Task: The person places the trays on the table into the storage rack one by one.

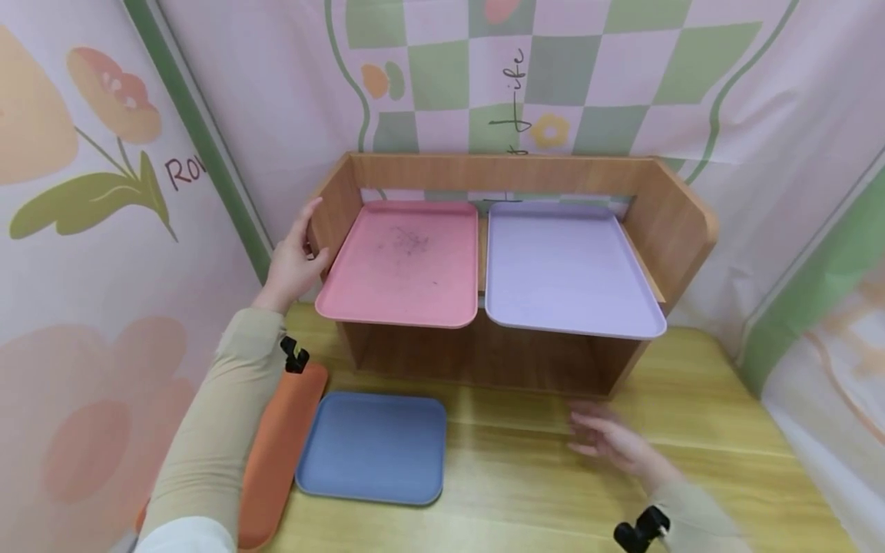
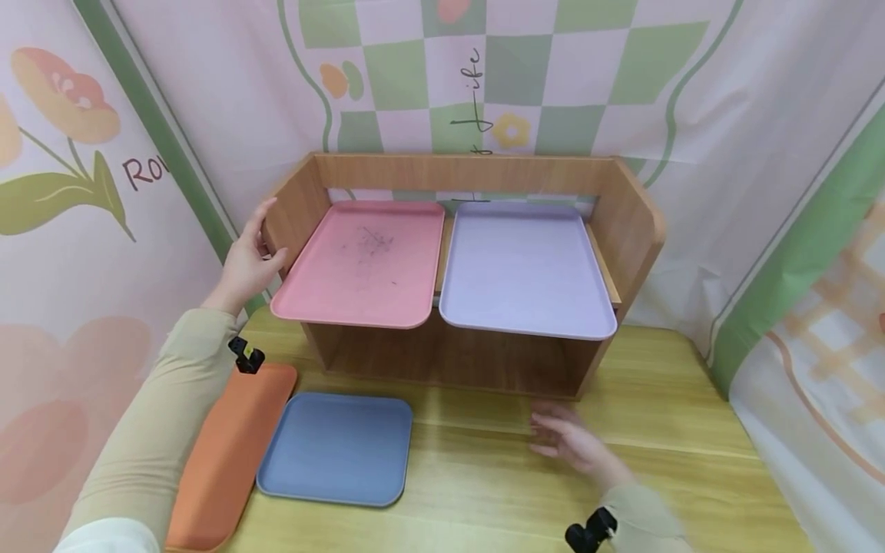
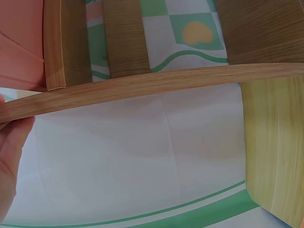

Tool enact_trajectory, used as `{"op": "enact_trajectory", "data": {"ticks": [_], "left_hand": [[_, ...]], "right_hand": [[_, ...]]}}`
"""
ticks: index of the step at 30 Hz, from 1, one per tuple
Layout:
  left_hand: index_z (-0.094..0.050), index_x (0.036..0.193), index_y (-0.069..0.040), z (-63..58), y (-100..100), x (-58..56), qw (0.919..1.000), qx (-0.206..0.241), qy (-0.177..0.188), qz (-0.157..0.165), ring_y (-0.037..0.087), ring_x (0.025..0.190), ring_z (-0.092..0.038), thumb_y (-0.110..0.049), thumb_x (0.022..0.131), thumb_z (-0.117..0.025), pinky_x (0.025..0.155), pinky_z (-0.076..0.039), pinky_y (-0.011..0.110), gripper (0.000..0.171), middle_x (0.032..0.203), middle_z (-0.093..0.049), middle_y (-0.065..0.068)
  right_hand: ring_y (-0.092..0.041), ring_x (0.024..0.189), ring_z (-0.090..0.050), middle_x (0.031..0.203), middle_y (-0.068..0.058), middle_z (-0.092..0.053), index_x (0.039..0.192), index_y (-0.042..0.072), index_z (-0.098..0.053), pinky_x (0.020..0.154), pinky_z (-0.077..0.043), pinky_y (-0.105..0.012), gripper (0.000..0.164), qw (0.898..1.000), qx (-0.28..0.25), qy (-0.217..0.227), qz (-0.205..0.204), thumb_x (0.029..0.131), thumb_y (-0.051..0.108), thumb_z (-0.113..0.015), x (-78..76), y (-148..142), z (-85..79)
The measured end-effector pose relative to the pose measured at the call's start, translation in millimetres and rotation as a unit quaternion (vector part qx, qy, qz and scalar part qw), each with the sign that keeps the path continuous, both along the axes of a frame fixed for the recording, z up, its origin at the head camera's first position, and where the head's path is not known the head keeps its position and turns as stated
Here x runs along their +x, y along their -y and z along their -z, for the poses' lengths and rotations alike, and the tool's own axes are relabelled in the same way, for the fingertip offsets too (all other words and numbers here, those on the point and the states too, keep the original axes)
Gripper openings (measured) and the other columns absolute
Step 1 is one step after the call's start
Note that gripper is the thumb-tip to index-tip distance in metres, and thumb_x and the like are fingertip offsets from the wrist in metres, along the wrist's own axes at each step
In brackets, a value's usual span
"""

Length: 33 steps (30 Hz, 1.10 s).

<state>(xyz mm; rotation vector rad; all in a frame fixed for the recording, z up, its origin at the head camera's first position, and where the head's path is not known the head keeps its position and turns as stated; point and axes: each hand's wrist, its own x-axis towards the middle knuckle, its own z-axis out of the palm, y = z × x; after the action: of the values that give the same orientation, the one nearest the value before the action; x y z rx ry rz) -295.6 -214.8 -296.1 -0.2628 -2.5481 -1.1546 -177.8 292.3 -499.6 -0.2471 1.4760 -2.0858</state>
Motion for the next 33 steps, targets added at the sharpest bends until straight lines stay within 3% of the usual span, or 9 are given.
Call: {"op": "enact_trajectory", "data": {"ticks": [2, 5, 7, 14, 23, 27, 33], "left_hand": [[-0.017, 0.149, -0.040, 0.2, -1.4, -0.4, 1.0000, 0.001, -0.001, 0.000, 0.042, 0.117, -0.053, -0.006, 0.091, -0.056, 0.091, -0.049, 0.055, 0.078, 0.143, -0.040, 0.026], [-0.017, 0.149, -0.040, -0.2, -3.1, -0.6, 1.0000, 0.000, -0.003, 0.001, 0.042, 0.117, -0.053, -0.006, 0.091, -0.056, 0.092, -0.049, 0.055, 0.078, 0.143, -0.040, 0.025], [-0.016, 0.149, -0.040, -0.5, -3.9, -0.9, 1.0000, 0.001, -0.002, 0.004, 0.042, 0.118, -0.052, -0.007, 0.091, -0.055, 0.092, -0.048, 0.055, 0.078, 0.144, -0.039, 0.024], [-0.017, 0.149, -0.041, 0.5, -2.8, -1.0, 0.9999, 0.010, 0.002, 0.007, 0.043, 0.119, -0.052, -0.006, 0.092, -0.055, 0.093, -0.047, 0.056, 0.077, 0.143, -0.039, 0.026], [-0.017, 0.149, -0.041, 0.4, -1.2, 1.2, 1.0000, 0.009, 0.003, 0.003, 0.043, 0.119, -0.052, -0.006, 0.092, -0.055, 0.092, -0.048, 0.056, 0.077, 0.142, -0.041, 0.027], [-0.017, 0.149, -0.040, 1.3, -2.4, 2.0, 1.0000, 0.008, 0.005, 0.003, 0.043, 0.118, -0.052, -0.006, 0.091, -0.055, 0.092, -0.048, 0.055, 0.077, 0.141, -0.041, 0.028], [-0.016, 0.149, -0.042, 0.0, -2.9, 1.8, 0.9999, 0.009, 0.009, -0.003, 0.043, 0.118, -0.052, -0.005, 0.091, -0.055, 0.092, -0.048, 0.055, 0.078, 0.142, -0.041, 0.027]], "right_hand": [[-0.009, 0.093, -0.059, 0.102, 0.005, -0.059, 0.121, 0.010, -0.052, 0.085, -0.054, -0.031, 0.023, 0.997, 0.077, -0.007, 0.024, 0.099, 0.010, -0.045, 4.0, 11.3, 8.6], [-0.011, 0.086, -0.059, 0.098, 0.002, -0.060, 0.129, -0.012, -0.035, 0.077, -0.055, -0.030, 0.044, 0.985, 0.170, -0.029, 0.030, 0.095, 0.011, -0.052, 8.4, 34.8, 19.6], [-0.010, 0.081, -0.057, 0.096, -0.001, -0.060, 0.133, -0.018, -0.023, 0.073, -0.055, -0.029, 0.059, 0.976, 0.211, -0.052, 0.017, 0.093, 0.012, -0.054, 10.2, 51.5, 24.5], [-0.013, 0.069, -0.054, 0.095, -0.016, -0.060, 0.133, -0.017, -0.031, 0.059, -0.052, -0.028, 0.057, 0.952, 0.268, -0.147, -0.015, 0.091, 0.010, -0.058, 10.7, 106.0, 28.7], [-0.003, 0.052, -0.048, 0.072, -0.005, -0.058, 0.131, -0.011, -0.041, 0.045, -0.045, -0.020, 0.058, 0.915, 0.308, -0.259, -0.042, 0.085, 0.011, -0.068, 10.6, 172.7, 32.7], [-0.002, 0.045, -0.045, 0.065, 0.002, -0.054, 0.130, -0.007, -0.046, 0.043, -0.043, -0.020, 0.056, 0.887, 0.361, -0.287, -0.036, 0.083, 0.011, -0.070, 11.3, 190.9, 33.1], [-0.001, 0.051, -0.042, 0.064, 0.004, -0.051, 0.125, -0.005, -0.053, 0.048, -0.040, -0.019, 0.050, 0.852, 0.411, -0.323, -0.004, 0.078, 0.005, -0.069, 11.6, 203.5, 33.5]]}}
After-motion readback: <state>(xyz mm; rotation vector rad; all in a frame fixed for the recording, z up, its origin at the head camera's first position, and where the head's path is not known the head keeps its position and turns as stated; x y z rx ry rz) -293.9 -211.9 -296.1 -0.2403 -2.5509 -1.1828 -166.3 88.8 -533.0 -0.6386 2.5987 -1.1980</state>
